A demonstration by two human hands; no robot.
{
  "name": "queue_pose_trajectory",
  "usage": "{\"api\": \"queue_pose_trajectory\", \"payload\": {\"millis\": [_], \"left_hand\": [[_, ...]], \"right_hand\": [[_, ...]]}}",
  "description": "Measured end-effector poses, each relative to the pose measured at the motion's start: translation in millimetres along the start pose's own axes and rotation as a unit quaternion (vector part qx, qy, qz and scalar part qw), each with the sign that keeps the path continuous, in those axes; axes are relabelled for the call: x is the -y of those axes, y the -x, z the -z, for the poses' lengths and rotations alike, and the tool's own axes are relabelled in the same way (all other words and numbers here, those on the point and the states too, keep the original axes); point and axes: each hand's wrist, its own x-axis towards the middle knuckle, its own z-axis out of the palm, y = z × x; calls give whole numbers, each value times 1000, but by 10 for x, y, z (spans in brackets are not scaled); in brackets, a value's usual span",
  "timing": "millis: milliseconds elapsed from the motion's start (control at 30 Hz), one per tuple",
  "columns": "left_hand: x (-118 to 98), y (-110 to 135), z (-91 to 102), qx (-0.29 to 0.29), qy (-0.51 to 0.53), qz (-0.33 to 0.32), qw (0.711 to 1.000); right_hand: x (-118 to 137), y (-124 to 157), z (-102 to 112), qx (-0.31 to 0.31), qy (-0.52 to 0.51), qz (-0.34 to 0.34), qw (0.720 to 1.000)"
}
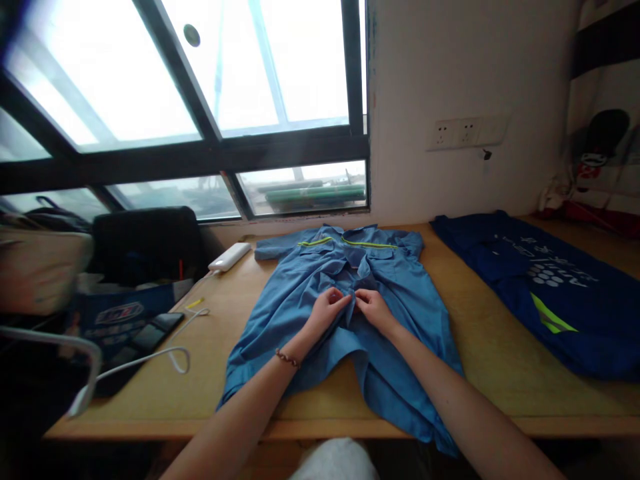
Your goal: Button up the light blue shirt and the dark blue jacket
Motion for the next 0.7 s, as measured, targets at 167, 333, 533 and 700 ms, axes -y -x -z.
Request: {"api": "queue_pose_trajectory", "payload": {"millis": [167,333,533,700], "left_hand": [[7,86,-42,-18,-159,-77,984],[2,112,-58,10,-173,-84,981],[-136,90,97,-102,-327,-147,928],[-46,-54,406,-114,-341,-79,930]], "right_hand": [[34,11,-30,-7,-7,-29,1000],[-5,-19,-52,-31,30,-14,999],[-63,-82,137,-177,142,34,973],[-82,-131,548,-350,358,88,861]]}}
